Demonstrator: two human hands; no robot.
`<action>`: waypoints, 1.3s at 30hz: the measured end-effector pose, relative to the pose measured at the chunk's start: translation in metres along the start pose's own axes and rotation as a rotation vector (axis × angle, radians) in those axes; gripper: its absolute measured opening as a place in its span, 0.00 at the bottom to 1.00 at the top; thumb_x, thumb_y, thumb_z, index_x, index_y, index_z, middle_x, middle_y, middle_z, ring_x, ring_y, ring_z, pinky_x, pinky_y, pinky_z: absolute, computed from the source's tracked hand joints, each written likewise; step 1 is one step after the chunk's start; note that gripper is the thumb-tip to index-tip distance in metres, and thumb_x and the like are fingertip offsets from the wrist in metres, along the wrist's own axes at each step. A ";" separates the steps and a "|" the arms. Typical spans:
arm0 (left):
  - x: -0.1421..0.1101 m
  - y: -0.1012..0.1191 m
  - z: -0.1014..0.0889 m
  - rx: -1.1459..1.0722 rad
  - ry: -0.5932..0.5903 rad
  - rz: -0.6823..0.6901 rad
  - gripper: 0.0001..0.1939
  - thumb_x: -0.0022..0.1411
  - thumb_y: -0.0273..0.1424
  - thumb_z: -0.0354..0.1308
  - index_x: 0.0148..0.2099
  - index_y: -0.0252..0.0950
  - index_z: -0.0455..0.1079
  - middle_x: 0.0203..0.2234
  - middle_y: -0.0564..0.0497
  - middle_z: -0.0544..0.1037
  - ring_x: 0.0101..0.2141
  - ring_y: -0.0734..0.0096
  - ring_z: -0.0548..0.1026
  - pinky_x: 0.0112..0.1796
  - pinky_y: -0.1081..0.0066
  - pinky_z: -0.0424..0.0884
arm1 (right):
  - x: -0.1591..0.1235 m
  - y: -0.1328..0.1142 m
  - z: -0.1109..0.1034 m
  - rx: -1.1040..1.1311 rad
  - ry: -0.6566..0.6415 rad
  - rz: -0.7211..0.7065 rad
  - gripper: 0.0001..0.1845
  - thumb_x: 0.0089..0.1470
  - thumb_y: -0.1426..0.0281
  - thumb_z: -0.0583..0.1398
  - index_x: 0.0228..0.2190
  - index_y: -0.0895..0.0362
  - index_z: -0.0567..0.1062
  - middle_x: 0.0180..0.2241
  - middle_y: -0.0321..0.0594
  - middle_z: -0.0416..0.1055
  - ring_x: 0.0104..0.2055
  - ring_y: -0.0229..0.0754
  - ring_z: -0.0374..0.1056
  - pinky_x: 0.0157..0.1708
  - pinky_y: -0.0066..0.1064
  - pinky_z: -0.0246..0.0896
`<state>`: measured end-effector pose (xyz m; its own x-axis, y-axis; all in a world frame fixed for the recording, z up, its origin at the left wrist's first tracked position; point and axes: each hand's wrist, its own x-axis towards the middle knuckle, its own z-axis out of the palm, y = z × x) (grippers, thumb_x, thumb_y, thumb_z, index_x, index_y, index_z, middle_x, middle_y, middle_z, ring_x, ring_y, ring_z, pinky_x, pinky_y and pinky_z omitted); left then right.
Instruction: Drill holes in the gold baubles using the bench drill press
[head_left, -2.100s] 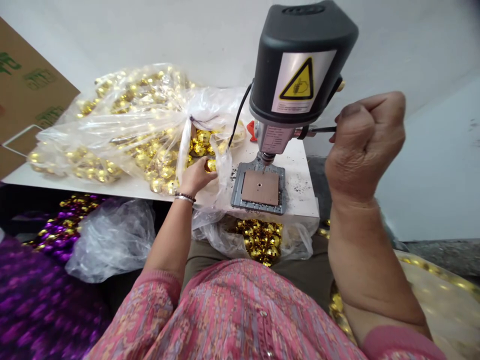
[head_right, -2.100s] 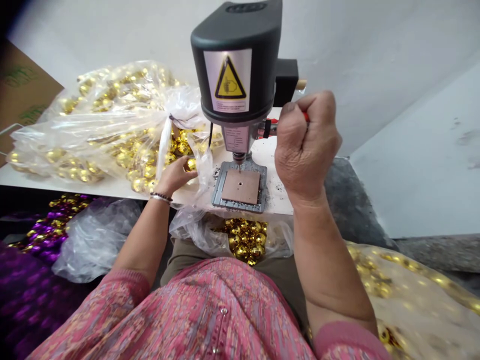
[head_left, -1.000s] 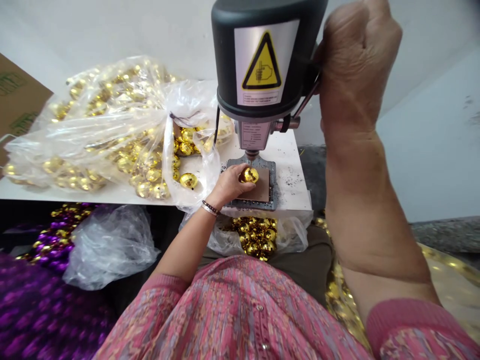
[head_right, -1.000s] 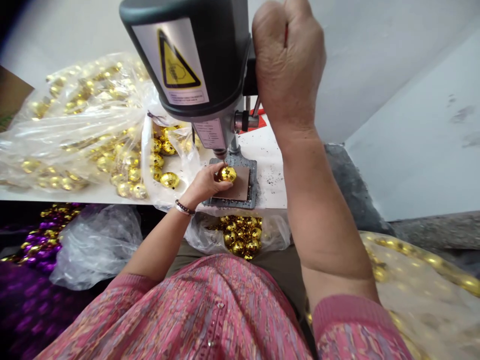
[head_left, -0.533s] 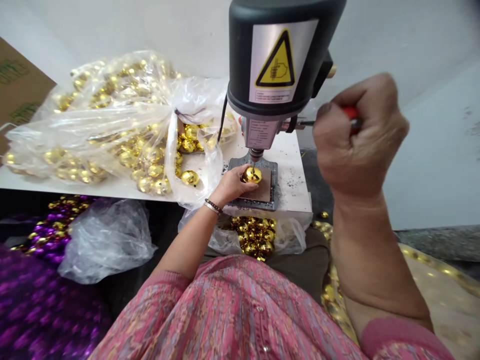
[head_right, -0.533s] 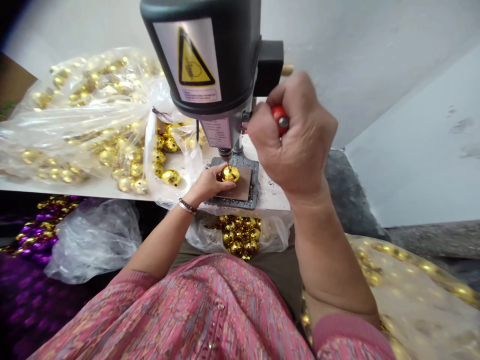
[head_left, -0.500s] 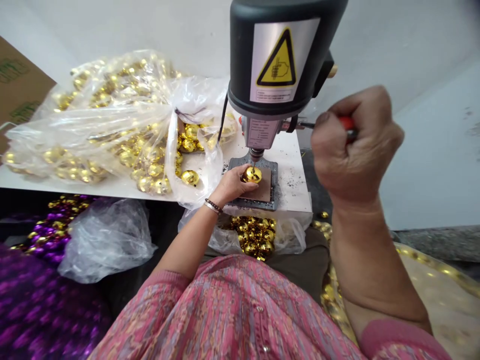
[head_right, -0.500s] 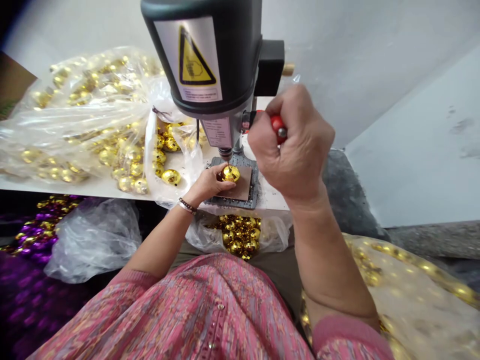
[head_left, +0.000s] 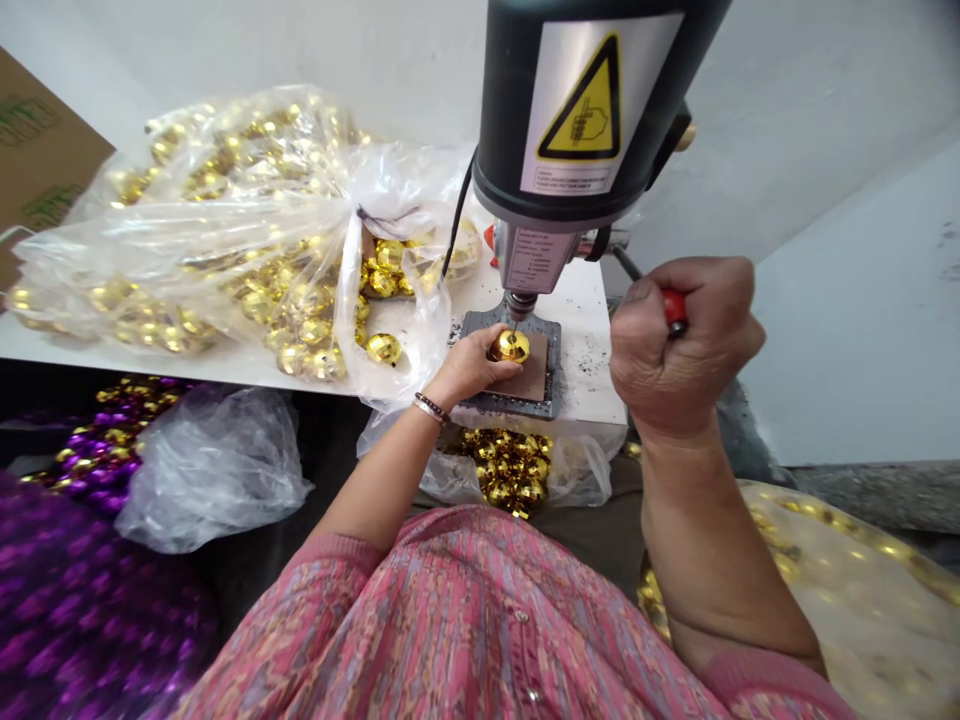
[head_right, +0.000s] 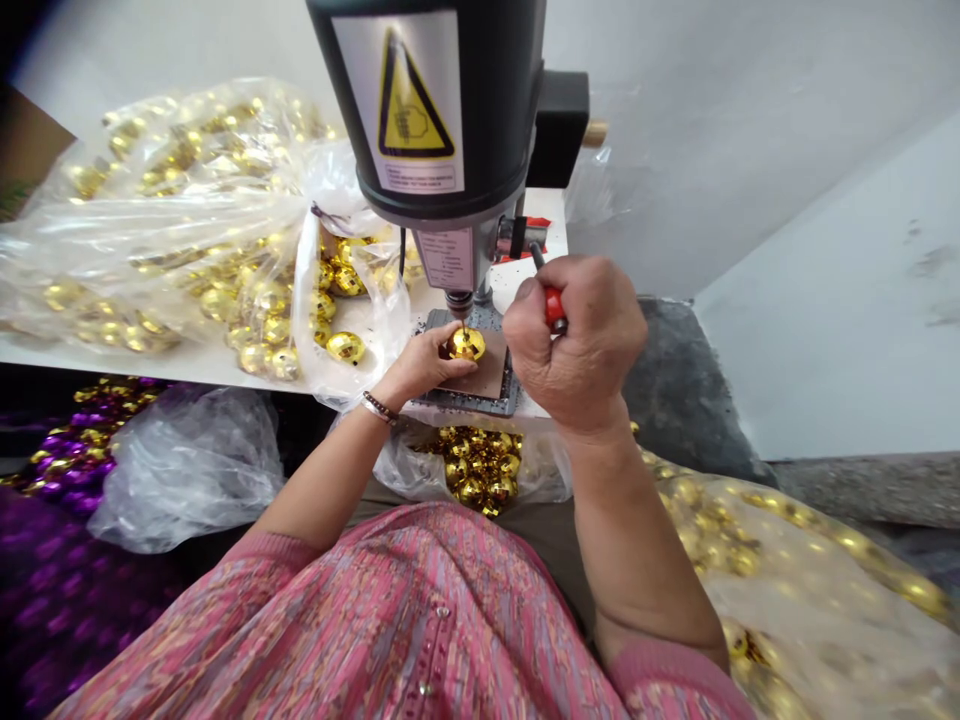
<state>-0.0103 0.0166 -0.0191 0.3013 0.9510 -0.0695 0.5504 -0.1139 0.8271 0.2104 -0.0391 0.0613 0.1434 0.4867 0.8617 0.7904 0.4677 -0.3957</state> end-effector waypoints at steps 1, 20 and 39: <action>0.000 0.001 -0.001 0.002 0.001 -0.003 0.32 0.60 0.30 0.79 0.66 0.36 0.85 0.53 0.48 0.91 0.50 0.59 0.86 0.55 0.66 0.81 | -0.001 0.001 0.000 0.008 -0.006 -0.002 0.18 0.77 0.53 0.56 0.41 0.49 0.79 0.33 0.36 0.68 0.35 0.38 0.67 0.42 0.37 0.69; -0.003 0.008 0.002 0.052 0.002 0.001 0.24 0.63 0.28 0.77 0.62 0.37 0.85 0.50 0.49 0.91 0.50 0.57 0.86 0.55 0.65 0.80 | -0.027 0.017 0.022 0.022 0.134 -0.068 0.09 0.74 0.61 0.55 0.43 0.47 0.75 0.35 0.37 0.68 0.37 0.40 0.67 0.43 0.37 0.67; -0.045 0.000 -0.002 -0.037 -0.064 0.056 0.32 0.62 0.32 0.81 0.66 0.38 0.81 0.51 0.48 0.89 0.46 0.60 0.85 0.49 0.66 0.82 | 0.056 -0.022 0.021 0.177 0.223 0.146 0.14 0.73 0.63 0.58 0.33 0.55 0.68 0.30 0.28 0.62 0.31 0.27 0.56 0.40 0.32 0.56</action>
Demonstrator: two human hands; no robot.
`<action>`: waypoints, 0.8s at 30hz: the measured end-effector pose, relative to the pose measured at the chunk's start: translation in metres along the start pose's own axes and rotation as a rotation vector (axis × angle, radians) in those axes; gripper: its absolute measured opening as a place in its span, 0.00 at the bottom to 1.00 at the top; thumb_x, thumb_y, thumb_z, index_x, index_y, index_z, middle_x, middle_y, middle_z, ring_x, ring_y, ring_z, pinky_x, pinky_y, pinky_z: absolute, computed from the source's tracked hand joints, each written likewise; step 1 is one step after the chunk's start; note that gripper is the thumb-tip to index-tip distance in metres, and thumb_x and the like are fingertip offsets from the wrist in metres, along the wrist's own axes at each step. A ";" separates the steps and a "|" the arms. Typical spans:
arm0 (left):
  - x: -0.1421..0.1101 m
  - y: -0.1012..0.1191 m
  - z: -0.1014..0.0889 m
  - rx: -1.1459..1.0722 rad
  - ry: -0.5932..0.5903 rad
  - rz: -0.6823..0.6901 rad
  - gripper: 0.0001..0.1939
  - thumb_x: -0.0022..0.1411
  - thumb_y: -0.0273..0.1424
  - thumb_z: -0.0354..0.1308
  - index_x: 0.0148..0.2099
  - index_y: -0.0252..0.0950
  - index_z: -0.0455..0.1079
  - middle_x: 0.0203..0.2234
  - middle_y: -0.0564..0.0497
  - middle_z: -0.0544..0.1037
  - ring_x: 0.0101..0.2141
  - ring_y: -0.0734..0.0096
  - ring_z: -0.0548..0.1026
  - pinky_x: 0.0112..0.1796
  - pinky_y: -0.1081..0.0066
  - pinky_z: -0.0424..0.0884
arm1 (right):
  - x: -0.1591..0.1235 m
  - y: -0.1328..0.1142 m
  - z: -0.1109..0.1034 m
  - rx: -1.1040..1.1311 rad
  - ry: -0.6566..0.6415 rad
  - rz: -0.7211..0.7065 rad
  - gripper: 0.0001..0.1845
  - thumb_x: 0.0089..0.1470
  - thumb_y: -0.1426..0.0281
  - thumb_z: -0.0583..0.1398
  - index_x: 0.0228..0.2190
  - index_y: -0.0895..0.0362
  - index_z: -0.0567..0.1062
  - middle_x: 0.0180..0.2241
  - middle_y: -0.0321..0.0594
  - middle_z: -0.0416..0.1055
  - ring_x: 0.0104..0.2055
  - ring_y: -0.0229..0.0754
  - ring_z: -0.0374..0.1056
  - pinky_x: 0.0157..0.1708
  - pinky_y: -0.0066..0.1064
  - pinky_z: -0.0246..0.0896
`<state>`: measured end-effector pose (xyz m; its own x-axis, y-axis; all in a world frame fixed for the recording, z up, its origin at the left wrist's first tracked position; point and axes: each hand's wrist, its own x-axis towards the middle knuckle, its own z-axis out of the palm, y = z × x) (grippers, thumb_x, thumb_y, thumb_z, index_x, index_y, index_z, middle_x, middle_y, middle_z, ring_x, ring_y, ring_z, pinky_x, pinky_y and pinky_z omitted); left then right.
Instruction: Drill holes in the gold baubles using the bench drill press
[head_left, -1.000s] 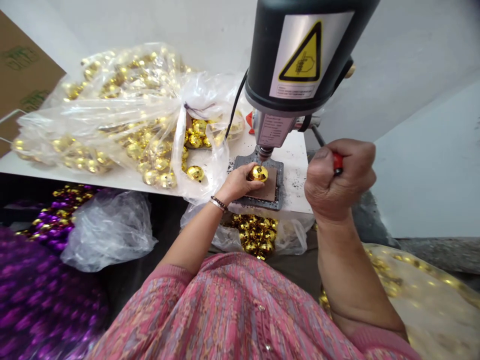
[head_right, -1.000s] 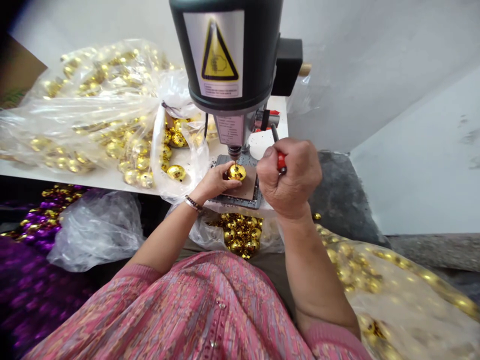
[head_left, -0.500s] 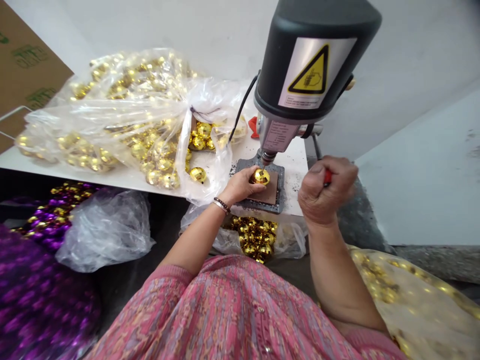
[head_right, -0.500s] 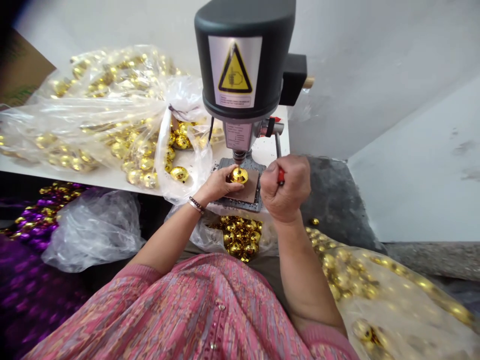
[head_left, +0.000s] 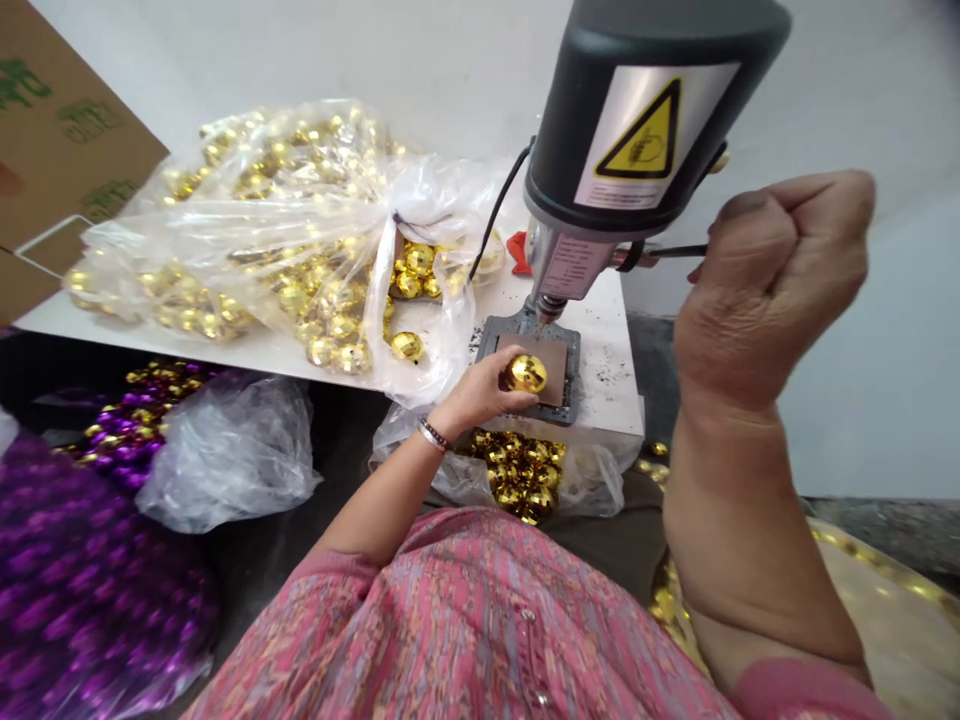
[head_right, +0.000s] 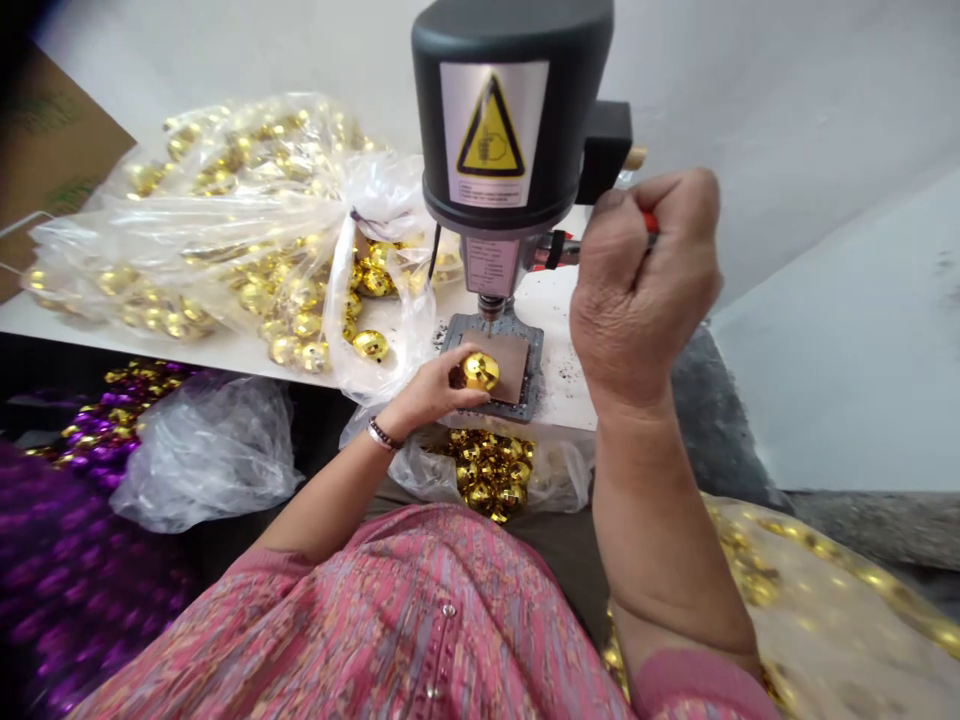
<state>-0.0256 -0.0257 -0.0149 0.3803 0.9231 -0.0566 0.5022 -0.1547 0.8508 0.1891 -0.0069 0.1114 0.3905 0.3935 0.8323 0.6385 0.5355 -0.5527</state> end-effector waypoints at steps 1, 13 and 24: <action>-0.006 -0.001 -0.002 -0.002 -0.038 0.017 0.34 0.60 0.33 0.83 0.68 0.39 0.81 0.53 0.47 0.89 0.44 0.61 0.85 0.48 0.66 0.82 | 0.000 -0.001 -0.001 0.003 -0.010 0.013 0.15 0.73 0.63 0.58 0.33 0.55 0.67 0.30 0.28 0.62 0.32 0.27 0.56 0.42 0.33 0.57; -0.003 -0.039 -0.102 0.572 0.510 -0.530 0.16 0.78 0.31 0.59 0.58 0.32 0.85 0.50 0.29 0.90 0.58 0.37 0.86 0.59 0.53 0.79 | -0.005 0.012 -0.009 0.028 -0.090 -0.015 0.13 0.76 0.62 0.58 0.37 0.54 0.69 0.33 0.27 0.67 0.30 0.27 0.57 0.42 0.31 0.60; -0.012 -0.029 -0.097 -0.381 0.384 -0.379 0.17 0.64 0.46 0.69 0.47 0.41 0.75 0.35 0.50 0.84 0.33 0.66 0.81 0.35 0.69 0.74 | -0.012 0.007 -0.002 0.048 -0.002 -0.035 0.10 0.71 0.63 0.57 0.37 0.55 0.70 0.32 0.31 0.68 0.30 0.30 0.61 0.40 0.31 0.63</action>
<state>-0.1199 0.0016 0.0119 -0.1088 0.9598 -0.2586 0.2095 0.2764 0.9379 0.1902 -0.0091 0.0974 0.3672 0.3751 0.8512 0.6192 0.5843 -0.5246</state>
